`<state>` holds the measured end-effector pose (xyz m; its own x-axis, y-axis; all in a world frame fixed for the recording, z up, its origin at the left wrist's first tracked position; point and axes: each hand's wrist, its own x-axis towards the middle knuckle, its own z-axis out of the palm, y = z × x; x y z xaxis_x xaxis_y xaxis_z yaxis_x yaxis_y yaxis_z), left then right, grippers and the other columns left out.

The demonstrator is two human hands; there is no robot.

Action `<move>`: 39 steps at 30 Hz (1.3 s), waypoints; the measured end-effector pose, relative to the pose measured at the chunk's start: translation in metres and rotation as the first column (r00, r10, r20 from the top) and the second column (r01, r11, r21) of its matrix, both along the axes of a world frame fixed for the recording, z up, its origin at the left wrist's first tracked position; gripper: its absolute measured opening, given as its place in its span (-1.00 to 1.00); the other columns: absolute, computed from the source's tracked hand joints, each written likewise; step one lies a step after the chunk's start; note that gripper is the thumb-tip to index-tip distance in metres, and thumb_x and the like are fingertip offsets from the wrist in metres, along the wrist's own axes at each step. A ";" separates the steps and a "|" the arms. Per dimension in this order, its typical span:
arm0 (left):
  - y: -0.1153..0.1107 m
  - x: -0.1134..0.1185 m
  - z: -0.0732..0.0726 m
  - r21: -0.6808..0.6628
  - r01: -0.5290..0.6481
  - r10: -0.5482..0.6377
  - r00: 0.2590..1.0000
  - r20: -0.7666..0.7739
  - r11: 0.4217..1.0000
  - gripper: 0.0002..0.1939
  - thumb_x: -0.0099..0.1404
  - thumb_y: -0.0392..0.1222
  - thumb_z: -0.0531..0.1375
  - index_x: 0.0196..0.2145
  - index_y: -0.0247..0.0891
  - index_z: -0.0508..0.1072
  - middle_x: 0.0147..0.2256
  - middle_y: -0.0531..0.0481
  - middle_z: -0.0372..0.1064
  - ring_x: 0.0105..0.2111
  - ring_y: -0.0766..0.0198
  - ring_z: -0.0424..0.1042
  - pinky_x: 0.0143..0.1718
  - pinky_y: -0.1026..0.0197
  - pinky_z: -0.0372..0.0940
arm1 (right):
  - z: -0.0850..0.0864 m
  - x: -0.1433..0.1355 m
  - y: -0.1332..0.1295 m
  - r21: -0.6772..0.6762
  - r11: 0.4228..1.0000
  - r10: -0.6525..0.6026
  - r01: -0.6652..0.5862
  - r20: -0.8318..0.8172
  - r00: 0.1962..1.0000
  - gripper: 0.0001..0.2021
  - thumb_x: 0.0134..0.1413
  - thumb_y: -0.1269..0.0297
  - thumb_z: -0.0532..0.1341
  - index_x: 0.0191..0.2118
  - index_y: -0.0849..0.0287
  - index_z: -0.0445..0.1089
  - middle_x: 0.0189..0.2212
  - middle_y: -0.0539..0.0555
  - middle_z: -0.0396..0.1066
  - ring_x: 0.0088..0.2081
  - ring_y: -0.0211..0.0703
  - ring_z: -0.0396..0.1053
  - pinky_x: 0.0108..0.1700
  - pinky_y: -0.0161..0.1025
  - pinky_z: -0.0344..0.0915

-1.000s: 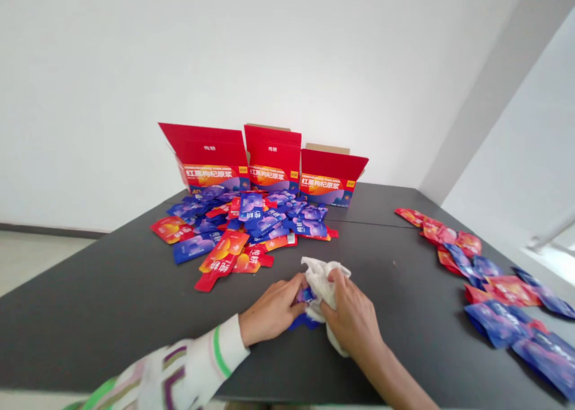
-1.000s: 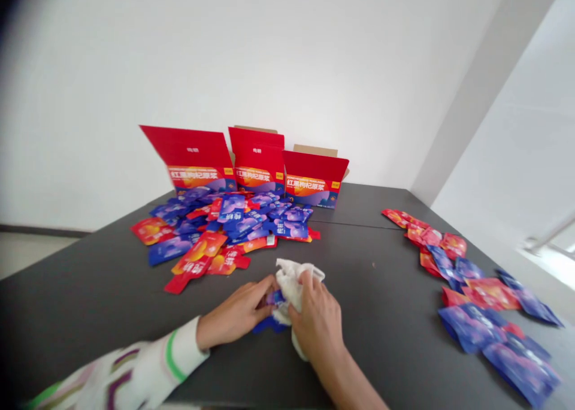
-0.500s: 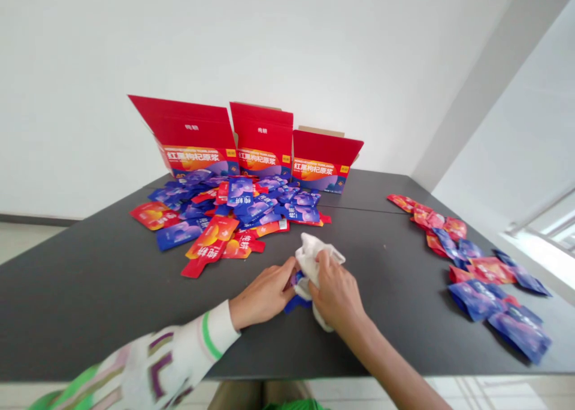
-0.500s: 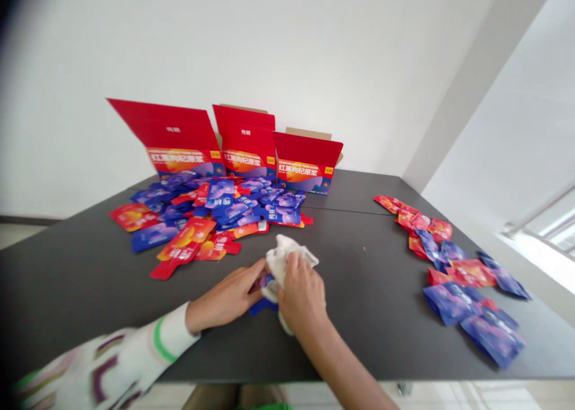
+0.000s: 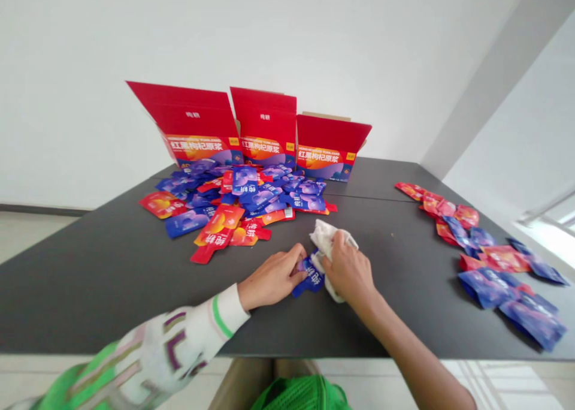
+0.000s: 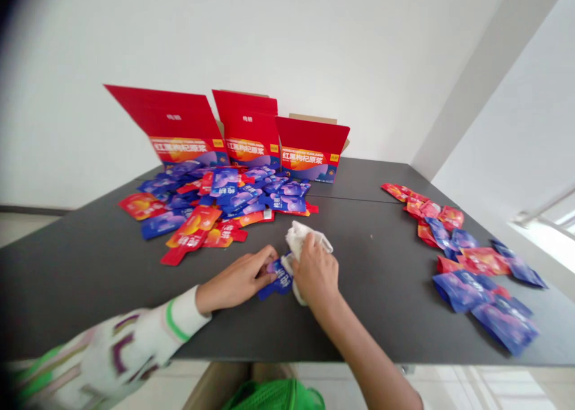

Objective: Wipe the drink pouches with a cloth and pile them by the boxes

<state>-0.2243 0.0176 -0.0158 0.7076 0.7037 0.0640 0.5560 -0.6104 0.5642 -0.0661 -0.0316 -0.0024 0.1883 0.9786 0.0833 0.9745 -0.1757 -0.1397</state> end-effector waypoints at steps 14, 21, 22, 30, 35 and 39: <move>0.001 0.002 -0.005 0.000 -0.011 0.011 1.000 -0.029 1.000 -0.78 0.25 -0.25 0.07 -0.13 -0.22 0.18 -0.36 0.01 0.36 -0.34 0.19 0.40 -0.36 0.25 0.17 | -0.006 0.005 0.002 -0.064 0.987 0.153 -0.149 0.061 0.986 -0.74 0.12 0.17 0.04 -0.11 0.17 0.07 -0.29 0.13 0.32 -0.27 -0.05 0.39 -0.31 -0.24 0.23; 0.001 0.001 -0.005 0.019 0.015 -0.015 1.000 -0.007 1.000 -0.79 0.26 -0.24 0.06 -0.13 -0.22 0.17 -0.36 0.01 0.36 -0.37 0.20 0.40 -0.38 0.26 0.17 | -0.003 -0.001 0.002 -0.041 0.997 0.072 -0.069 0.099 0.992 -0.74 0.13 0.15 0.02 -0.13 0.18 0.08 -0.33 0.14 0.34 -0.32 -0.02 0.40 -0.37 -0.23 0.22; 0.001 0.001 -0.005 0.021 0.016 -0.015 1.000 -0.003 1.000 -0.78 0.25 -0.26 0.06 -0.12 -0.23 0.17 -0.36 0.00 0.36 -0.36 0.19 0.40 -0.38 0.26 0.17 | -0.002 -0.001 0.002 -0.045 0.991 0.133 -0.129 0.095 0.987 -0.76 0.12 0.17 0.03 -0.14 0.17 0.09 -0.32 0.14 0.34 -0.31 -0.03 0.40 -0.36 -0.24 0.22; -0.001 0.000 -0.001 -0.022 0.010 -0.010 1.000 -0.006 1.000 -0.77 0.25 -0.25 0.05 -0.12 -0.21 0.16 -0.38 0.03 0.34 -0.36 0.21 0.38 -0.37 0.27 0.17 | 0.000 0.006 0.008 -0.048 0.996 0.079 -0.073 0.134 0.988 -0.75 0.12 0.21 0.04 -0.11 0.18 0.09 -0.30 0.16 0.35 -0.29 -0.01 0.41 -0.33 -0.22 0.23; -0.002 0.000 0.000 0.001 0.000 0.000 1.000 -0.025 1.000 -0.78 0.24 -0.27 0.03 -0.13 -0.21 0.16 -0.38 0.02 0.33 -0.35 0.19 0.38 -0.36 0.26 0.16 | 0.000 0.002 0.004 -0.029 0.992 0.124 -0.122 0.110 0.986 -0.77 0.12 0.20 0.06 -0.13 0.17 0.10 -0.31 0.13 0.36 -0.29 -0.04 0.41 -0.32 -0.23 0.22; -0.002 -0.001 0.001 0.011 0.019 -0.019 1.000 -0.011 1.000 -0.82 0.25 -0.27 0.03 -0.17 -0.21 0.15 -0.39 0.03 0.31 -0.37 0.21 0.36 -0.38 0.27 0.14 | 0.003 0.001 0.005 -0.030 0.996 0.087 -0.084 0.125 0.988 -0.79 0.13 0.23 0.05 -0.13 0.17 0.11 -0.29 0.16 0.36 -0.28 -0.01 0.41 -0.32 -0.21 0.23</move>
